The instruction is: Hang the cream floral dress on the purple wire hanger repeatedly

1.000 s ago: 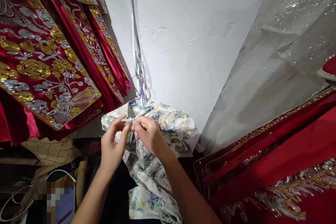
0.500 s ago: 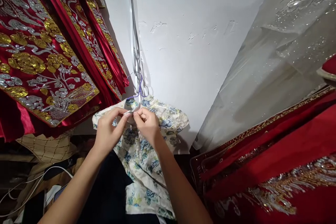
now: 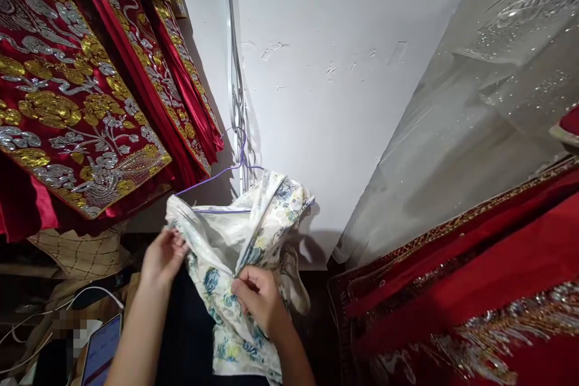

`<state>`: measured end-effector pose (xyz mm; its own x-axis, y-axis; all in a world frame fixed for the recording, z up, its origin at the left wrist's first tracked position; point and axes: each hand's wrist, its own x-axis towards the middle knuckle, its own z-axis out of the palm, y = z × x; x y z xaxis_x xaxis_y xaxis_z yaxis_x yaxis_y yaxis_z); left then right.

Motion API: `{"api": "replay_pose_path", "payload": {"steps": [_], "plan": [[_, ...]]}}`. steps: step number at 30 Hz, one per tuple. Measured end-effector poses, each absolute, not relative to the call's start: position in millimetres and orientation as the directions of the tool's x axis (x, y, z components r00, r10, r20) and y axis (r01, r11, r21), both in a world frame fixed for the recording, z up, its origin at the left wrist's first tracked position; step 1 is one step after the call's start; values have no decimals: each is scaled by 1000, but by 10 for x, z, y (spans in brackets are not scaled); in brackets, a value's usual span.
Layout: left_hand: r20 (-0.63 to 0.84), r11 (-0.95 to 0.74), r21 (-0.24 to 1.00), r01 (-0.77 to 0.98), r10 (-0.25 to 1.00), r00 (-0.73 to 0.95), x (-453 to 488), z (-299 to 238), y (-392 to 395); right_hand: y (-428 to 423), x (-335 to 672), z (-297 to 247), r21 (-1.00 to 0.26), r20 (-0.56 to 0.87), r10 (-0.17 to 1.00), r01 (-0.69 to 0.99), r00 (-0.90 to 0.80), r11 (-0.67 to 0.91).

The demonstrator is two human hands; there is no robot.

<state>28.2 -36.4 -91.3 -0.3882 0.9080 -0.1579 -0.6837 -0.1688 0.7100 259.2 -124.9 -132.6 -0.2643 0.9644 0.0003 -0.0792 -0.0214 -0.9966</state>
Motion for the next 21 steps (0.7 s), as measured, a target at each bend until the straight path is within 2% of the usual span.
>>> {"api": "replay_pose_path", "payload": {"steps": [3,7,11,14,16,19,21], "plan": [[-186,-15,787,-617,948,-260,663,-1170,-540,-1254,2771,-1521,-993,-110,943,2,-314,-116],[-153,58,884,-464,973,-171,869,-1348,-643,-1271,3140,-1701,-980,-185,944,117,-274,-158],[-49,35,958,-286,998,-41,985,-1326,-684,-1377,3342,-1804,-972,-212,925,165,-314,-167],[114,-109,982,-155,993,24,1131,-1114,-773,-1405,3320,-1778,-933,-306,885,297,-351,-205],[238,-231,966,-115,970,48,1203,-904,-865,-1356,3270,-1656,-935,-233,944,320,-235,-152],[335,-315,932,-176,937,94,1226,-600,-1032,-1221,3176,-1337,-951,94,993,303,66,70],[359,-327,927,-185,917,175,1203,-463,-1143,-1154,3091,-1108,-943,237,971,247,31,222]]}}
